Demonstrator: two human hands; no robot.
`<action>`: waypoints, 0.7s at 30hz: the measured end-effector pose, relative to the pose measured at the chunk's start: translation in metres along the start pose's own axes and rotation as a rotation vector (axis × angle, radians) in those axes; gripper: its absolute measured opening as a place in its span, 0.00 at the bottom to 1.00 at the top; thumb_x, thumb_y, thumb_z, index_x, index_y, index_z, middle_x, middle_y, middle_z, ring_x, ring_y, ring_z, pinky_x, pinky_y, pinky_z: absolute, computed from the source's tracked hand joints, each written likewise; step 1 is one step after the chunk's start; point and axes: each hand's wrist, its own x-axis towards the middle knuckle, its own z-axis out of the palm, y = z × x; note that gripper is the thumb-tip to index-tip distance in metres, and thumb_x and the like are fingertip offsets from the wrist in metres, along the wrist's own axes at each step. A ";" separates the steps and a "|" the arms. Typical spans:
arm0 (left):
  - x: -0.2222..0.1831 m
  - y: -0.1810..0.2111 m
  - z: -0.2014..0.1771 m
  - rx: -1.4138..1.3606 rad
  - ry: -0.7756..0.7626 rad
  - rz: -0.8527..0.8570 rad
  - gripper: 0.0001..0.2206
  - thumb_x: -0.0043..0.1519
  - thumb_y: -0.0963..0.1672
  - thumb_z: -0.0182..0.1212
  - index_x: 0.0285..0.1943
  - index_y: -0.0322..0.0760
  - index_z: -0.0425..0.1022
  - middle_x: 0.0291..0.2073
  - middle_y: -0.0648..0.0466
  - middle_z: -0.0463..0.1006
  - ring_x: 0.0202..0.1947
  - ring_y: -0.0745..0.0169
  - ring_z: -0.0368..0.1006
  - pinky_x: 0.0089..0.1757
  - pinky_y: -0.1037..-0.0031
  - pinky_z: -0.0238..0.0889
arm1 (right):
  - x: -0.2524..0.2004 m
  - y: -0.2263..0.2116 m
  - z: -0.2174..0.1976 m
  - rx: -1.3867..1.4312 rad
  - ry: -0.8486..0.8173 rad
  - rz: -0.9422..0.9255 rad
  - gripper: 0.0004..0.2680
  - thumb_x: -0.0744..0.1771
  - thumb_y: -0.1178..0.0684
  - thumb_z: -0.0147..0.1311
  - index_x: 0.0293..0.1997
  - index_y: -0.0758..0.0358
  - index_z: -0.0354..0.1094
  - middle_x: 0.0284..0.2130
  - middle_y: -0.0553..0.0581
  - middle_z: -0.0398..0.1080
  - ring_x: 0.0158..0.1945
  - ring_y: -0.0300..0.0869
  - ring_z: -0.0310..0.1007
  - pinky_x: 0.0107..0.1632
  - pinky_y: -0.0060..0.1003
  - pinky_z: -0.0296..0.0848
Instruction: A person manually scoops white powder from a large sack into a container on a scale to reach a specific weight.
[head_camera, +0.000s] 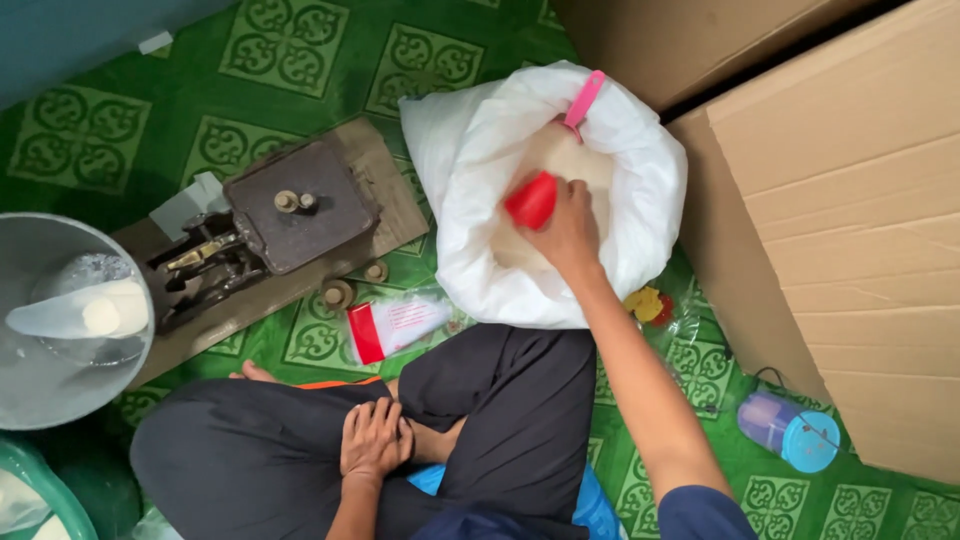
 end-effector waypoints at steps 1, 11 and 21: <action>0.000 0.000 0.002 0.000 -0.001 0.003 0.07 0.53 0.48 0.48 0.30 0.49 0.70 0.30 0.59 0.68 0.34 0.58 0.66 0.46 0.69 0.58 | 0.001 0.005 0.005 0.001 0.000 0.003 0.32 0.54 0.35 0.71 0.54 0.65 0.60 0.43 0.64 0.60 0.46 0.62 0.66 0.41 0.51 0.70; 0.000 0.000 -0.002 0.015 -0.017 0.022 0.07 0.53 0.49 0.48 0.32 0.50 0.71 0.30 0.58 0.68 0.34 0.58 0.66 0.47 0.69 0.58 | -0.013 -0.009 -0.055 0.226 -0.107 0.149 0.21 0.54 0.42 0.65 0.46 0.61 0.68 0.41 0.59 0.70 0.53 0.52 0.61 0.51 0.41 0.66; 0.002 -0.001 -0.003 0.026 0.012 0.032 0.07 0.52 0.49 0.48 0.30 0.50 0.69 0.28 0.58 0.66 0.33 0.58 0.65 0.46 0.69 0.57 | -0.036 0.026 -0.085 0.390 0.082 0.315 0.29 0.54 0.40 0.67 0.57 0.62 0.65 0.48 0.59 0.68 0.48 0.45 0.72 0.51 0.33 0.72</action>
